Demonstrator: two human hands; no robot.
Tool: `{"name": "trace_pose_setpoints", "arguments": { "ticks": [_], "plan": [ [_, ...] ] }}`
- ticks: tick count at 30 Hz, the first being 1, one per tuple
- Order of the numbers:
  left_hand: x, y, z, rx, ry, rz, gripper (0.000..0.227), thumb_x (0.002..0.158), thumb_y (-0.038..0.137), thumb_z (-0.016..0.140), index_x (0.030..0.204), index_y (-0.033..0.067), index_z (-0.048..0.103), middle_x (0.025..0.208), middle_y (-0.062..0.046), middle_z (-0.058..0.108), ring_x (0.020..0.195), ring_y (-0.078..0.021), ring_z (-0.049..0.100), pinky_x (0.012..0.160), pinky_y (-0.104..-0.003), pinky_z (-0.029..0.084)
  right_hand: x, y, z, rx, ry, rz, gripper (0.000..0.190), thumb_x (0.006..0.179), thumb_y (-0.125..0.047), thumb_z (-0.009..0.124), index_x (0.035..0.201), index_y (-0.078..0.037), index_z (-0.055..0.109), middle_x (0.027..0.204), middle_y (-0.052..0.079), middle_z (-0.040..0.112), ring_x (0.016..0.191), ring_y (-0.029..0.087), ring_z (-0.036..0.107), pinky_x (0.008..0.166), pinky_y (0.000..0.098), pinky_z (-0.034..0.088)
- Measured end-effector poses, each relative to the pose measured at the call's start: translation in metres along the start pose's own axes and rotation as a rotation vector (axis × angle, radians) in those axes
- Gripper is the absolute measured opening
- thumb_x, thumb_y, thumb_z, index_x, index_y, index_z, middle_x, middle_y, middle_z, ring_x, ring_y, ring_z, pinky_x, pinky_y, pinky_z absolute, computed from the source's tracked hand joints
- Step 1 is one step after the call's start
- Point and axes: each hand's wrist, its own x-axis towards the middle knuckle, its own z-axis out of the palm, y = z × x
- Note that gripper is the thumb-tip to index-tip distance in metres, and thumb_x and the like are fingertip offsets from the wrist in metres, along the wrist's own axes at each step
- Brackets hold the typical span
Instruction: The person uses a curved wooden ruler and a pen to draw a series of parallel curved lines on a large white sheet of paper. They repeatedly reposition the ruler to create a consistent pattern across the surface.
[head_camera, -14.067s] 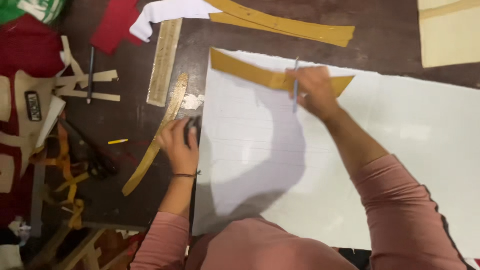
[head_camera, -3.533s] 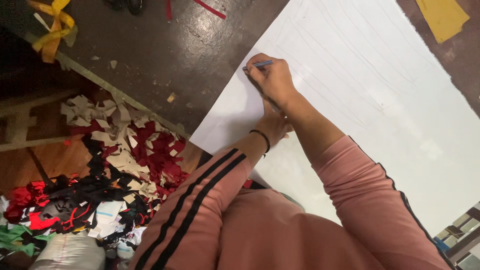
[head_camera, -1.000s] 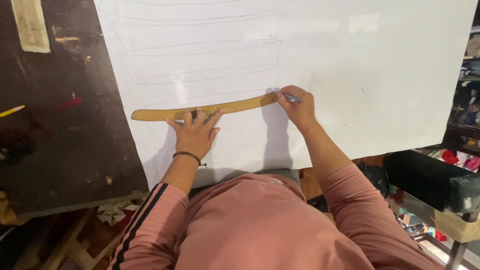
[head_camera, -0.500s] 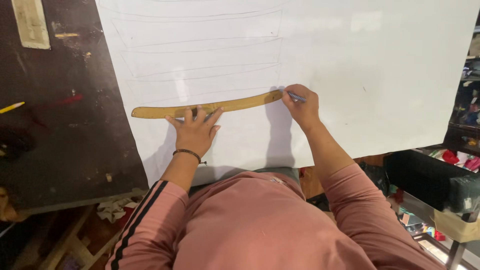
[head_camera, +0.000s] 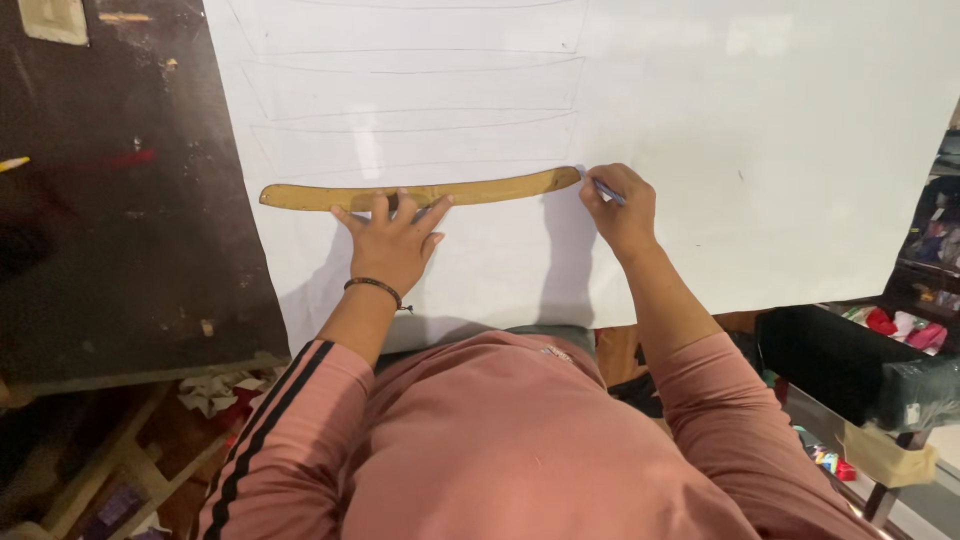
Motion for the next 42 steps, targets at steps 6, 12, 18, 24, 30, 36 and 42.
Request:
{"name": "trace_pose_setpoints", "arguments": {
  "ticks": [6, 12, 18, 24, 30, 36, 42],
  "plan": [
    [-0.001, 0.001, -0.001, 0.008, 0.022, -0.001, 0.057, 0.107, 0.05, 0.036, 0.16, 0.053, 0.018, 0.142, -0.012, 0.045, 0.132, -0.0392, 0.034, 0.097, -0.089, 0.025, -0.003, -0.001, -0.003, -0.045, 0.006, -0.039, 0.011, 0.088, -0.003, 0.078, 0.094, -0.012, 0.077, 0.081, 0.006, 0.072, 0.077, 0.03, 0.073, 0.072, 0.0387, 0.059],
    [0.0, 0.0, -0.012, -0.027, -0.085, -0.007, 0.054, 0.107, 0.051, 0.031, 0.16, 0.0536, 0.018, 0.148, -0.01, 0.042, 0.136, -0.0386, 0.031, 0.099, -0.088, 0.022, -0.005, -0.008, -0.004, -0.059, -0.018, -0.026, 0.009, 0.089, -0.004, 0.078, 0.095, -0.01, 0.076, 0.081, 0.008, 0.072, 0.077, 0.032, 0.072, 0.071, 0.0405, 0.059],
    [0.001, 0.0, -0.016, -0.037, -0.155, -0.013, 0.054, 0.108, 0.051, 0.027, 0.16, 0.0546, 0.014, 0.151, -0.009, 0.039, 0.139, -0.0386, 0.028, 0.1, -0.088, 0.02, -0.008, 0.002, -0.001, -0.131, -0.018, -0.085, 0.011, 0.088, -0.004, 0.078, 0.095, -0.012, 0.075, 0.081, 0.005, 0.071, 0.077, 0.028, 0.072, 0.071, 0.0375, 0.059],
    [0.0, 0.0, -0.017, -0.017, -0.14, -0.007, 0.054, 0.109, 0.05, 0.027, 0.161, 0.0528, 0.014, 0.149, -0.01, 0.039, 0.137, -0.0379, 0.028, 0.1, -0.088, 0.021, -0.005, -0.001, -0.004, -0.211, -0.026, -0.159, 0.012, 0.087, -0.003, 0.077, 0.095, -0.012, 0.074, 0.08, 0.005, 0.07, 0.075, 0.027, 0.072, 0.071, 0.0356, 0.06],
    [0.0, 0.0, -0.013, -0.021, -0.111, -0.003, 0.055, 0.108, 0.051, 0.029, 0.162, 0.0524, 0.014, 0.146, -0.011, 0.04, 0.136, -0.0389, 0.029, 0.099, -0.088, 0.023, -0.006, 0.006, 0.0, -0.232, -0.014, -0.18, 0.012, 0.086, -0.005, 0.077, 0.094, -0.013, 0.074, 0.08, 0.004, 0.069, 0.075, 0.026, 0.072, 0.07, 0.035, 0.06],
    [-0.001, 0.0, -0.017, -0.013, -0.087, 0.002, 0.055, 0.108, 0.05, 0.03, 0.162, 0.0517, 0.016, 0.145, -0.011, 0.041, 0.136, -0.0395, 0.029, 0.099, -0.088, 0.023, -0.008, 0.014, 0.005, -0.295, -0.053, -0.223, 0.013, 0.083, -0.005, 0.078, 0.09, -0.014, 0.071, 0.078, 0.005, 0.067, 0.073, 0.027, 0.071, 0.068, 0.0357, 0.06],
    [0.0, 0.0, -0.013, 0.002, -0.099, 0.003, 0.056, 0.108, 0.051, 0.028, 0.162, 0.0527, 0.013, 0.146, -0.011, 0.041, 0.136, -0.0397, 0.029, 0.098, -0.089, 0.024, 0.0, -0.011, 0.009, -0.229, -0.105, -0.157, 0.015, 0.082, -0.01, 0.082, 0.088, -0.019, 0.072, 0.08, 0.0, 0.071, 0.076, 0.025, 0.073, 0.07, 0.0334, 0.06]
  ]
}}
